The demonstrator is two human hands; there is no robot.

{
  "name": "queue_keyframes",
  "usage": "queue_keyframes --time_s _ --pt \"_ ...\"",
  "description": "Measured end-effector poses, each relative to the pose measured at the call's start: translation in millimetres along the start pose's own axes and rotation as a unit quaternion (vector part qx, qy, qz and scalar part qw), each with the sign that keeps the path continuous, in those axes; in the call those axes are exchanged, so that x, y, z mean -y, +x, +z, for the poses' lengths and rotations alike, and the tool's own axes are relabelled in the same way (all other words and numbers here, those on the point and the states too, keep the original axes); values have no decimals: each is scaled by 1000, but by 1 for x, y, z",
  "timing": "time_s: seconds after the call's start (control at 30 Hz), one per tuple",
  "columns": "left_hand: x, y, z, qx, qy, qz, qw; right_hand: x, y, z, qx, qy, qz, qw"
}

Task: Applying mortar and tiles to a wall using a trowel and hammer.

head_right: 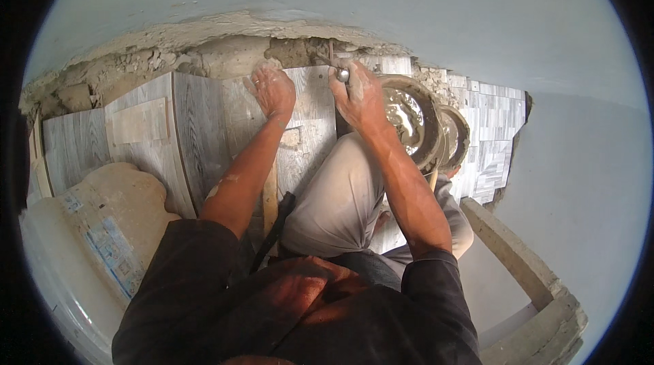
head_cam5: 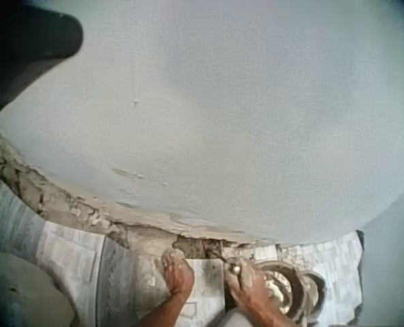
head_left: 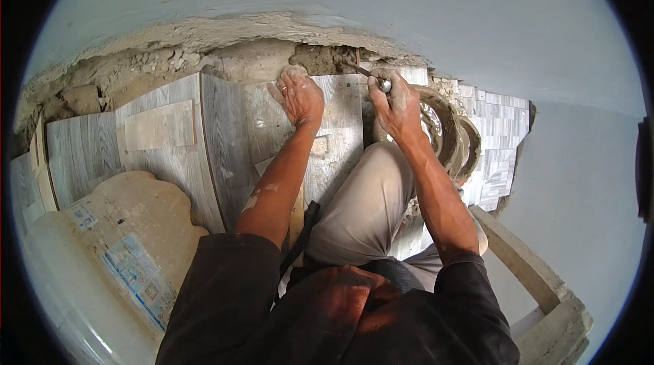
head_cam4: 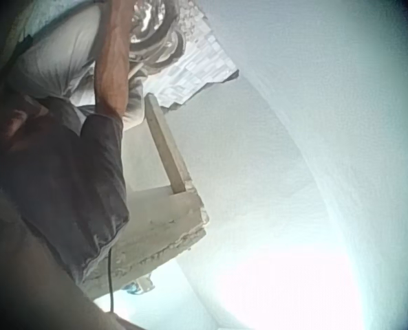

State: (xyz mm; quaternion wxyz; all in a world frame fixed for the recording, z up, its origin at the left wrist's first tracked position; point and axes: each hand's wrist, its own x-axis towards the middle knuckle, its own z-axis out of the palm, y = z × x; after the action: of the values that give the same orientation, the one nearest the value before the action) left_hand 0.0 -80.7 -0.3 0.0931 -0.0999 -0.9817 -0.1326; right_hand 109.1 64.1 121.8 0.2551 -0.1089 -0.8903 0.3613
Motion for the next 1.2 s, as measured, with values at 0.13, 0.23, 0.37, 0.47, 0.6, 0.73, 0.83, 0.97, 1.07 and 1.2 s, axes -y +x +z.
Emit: queue_keyframes --time_s 0.13,0.23,0.37,0.47,0.6,0.73,0.83,0.97,1.07,1.2 --pt "1 -1 0 -6 -34 -5 999 8 7 22 0 114 -15 993" --pt "4 0 0 -22 -74 -12 997 5 14 48 33 139 -67 988" --pt "5 0 0 4 -49 -15 999 -11 10 58 135 93 -11 986" --pt "4 -1 0 -22 -61 -13 998 -21 1 46 99 76 32 992" --pt "4 -1 0 -8 -66 -16 998 -19 -3 35 28 18 -69 997" --pt "5 -1 1 -5 -65 -15 998 -4 7 52 31 85 -70 993" --pt "4 -1 0 -2 -69 -17 997 -1 15 60 71 89 -39 993" --pt "2 -1 -1 -12 -46 -15 999 -13 13 44 61 60 18 996" --pt "1 -1 -4 -2 -44 -14 999 -19 5 32 -30 39 -13 999" --pt "0 0 -6 -10 -55 -9 998 -17 -2 31 53 75 -40 995"
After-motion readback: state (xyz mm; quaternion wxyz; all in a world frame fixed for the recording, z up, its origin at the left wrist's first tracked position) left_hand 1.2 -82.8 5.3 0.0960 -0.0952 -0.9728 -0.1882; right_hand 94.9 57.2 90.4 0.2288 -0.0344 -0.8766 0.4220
